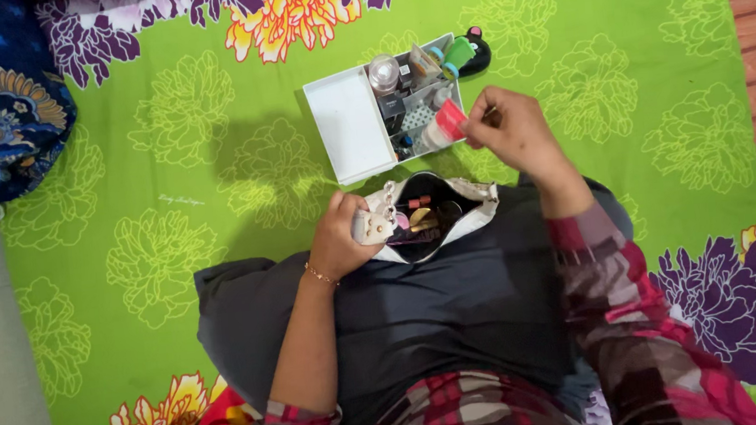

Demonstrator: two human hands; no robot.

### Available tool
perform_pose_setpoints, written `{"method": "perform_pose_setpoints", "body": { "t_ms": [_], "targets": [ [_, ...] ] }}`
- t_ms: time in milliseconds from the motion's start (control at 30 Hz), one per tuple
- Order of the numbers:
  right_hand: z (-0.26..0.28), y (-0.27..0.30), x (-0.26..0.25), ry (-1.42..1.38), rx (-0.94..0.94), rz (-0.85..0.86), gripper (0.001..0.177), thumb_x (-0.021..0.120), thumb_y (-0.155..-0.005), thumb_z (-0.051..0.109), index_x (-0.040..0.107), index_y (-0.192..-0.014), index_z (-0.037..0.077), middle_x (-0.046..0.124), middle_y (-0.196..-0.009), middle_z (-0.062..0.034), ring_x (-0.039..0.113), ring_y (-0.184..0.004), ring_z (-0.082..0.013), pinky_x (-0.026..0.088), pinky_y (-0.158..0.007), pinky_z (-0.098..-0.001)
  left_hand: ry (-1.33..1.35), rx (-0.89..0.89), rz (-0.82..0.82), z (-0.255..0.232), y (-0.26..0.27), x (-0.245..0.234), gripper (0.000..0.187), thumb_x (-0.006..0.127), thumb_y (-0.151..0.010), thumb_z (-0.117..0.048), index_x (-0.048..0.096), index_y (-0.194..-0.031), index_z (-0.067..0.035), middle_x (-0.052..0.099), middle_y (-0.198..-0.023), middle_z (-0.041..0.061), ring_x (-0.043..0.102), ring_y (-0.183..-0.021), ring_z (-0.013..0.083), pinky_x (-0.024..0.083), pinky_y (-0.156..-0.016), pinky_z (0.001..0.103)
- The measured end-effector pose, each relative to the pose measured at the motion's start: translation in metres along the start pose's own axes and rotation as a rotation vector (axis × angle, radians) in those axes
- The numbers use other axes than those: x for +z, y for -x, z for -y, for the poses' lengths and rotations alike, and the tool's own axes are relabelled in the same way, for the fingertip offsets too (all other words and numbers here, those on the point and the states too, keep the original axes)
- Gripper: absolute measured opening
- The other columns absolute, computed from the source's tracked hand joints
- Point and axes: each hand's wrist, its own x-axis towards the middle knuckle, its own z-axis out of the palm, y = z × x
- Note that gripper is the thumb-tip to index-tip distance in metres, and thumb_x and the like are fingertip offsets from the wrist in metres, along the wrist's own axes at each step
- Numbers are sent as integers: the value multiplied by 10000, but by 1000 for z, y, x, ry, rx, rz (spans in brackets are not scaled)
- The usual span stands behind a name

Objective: The person sits on a bed and transfers cosmetics and personal care items from a white handbag into a white compartmentalized organizer. They place bottles, tubes, compacts, and brushes into the organizer's sections, then close the handbag.

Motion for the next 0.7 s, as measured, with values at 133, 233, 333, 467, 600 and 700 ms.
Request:
{"method": "perform_pose_setpoints", "body": {
  "t_ms": [133, 233, 333, 467, 600, 700],
  "targets": [
    [-39, -29, 8, -101, -6, -64, 123, 698, -945, 49, 600, -901, -11, 712, -799, -92, 737, -748, -142, 608, -665, -275, -14, -12, 14, 2, -1, 1, 597, 912, -555, -170, 575, -1041, -93, 573, -1032, 133, 645, -919, 372, 552, -778, 437],
    [-69, -49, 23, -132, 60, -87, 115, 693, -923, 39, 597, -881, -8, 722, -793, -89, 752, -736, -152, 616, -656, -292, -5, -29, 34, 3, -2, 1, 616, 913, -534, -165, 570, -1040, -88, 567, -1037, 140, 640, -921, 377, 553, -787, 439],
    [-99, -66, 43, -234, 81, -62, 107, 684, -917, 39, 599, -869, -5, 720, -800, -84, 752, -731, -158, 644, -657, -306, 6, -68, 56, 3, -2, 1, 611, 912, -535, -158, 573, -1037, -81, 568, -1041, 143, 638, -936, 381, 551, -792, 442],
    [-134, -84, 67, -232, 105, -37, 112, 690, -905, 33, 597, -858, -8, 717, -780, -101, 755, -712, -175, 644, -631, -318, -8, -73, 80, 4, -3, 0, 599, 913, -551, -167, 577, -1039, -78, 572, -1045, 142, 635, -953, 381, 545, -794, 443],
    [-154, -95, 85, -148, 133, -52, 128, 703, -891, 35, 601, -828, -9, 723, -757, -111, 763, -703, -179, 635, -611, -314, -18, -64, 84, 4, -4, -1, 596, 909, -537, -171, 581, -1027, -85, 569, -1032, 140, 627, -963, 380, 542, -809, 437],
    [-159, -102, 92, -134, 125, -40, 122, 704, -883, 46, 611, -822, -4, 736, -762, -107, 767, -705, -165, 632, -614, -300, -34, -65, 80, 4, -4, 0, 595, 903, -536, -172, 580, -1029, -88, 559, -1023, 138, 621, -960, 378, 537, -806, 434]
  ]
}}
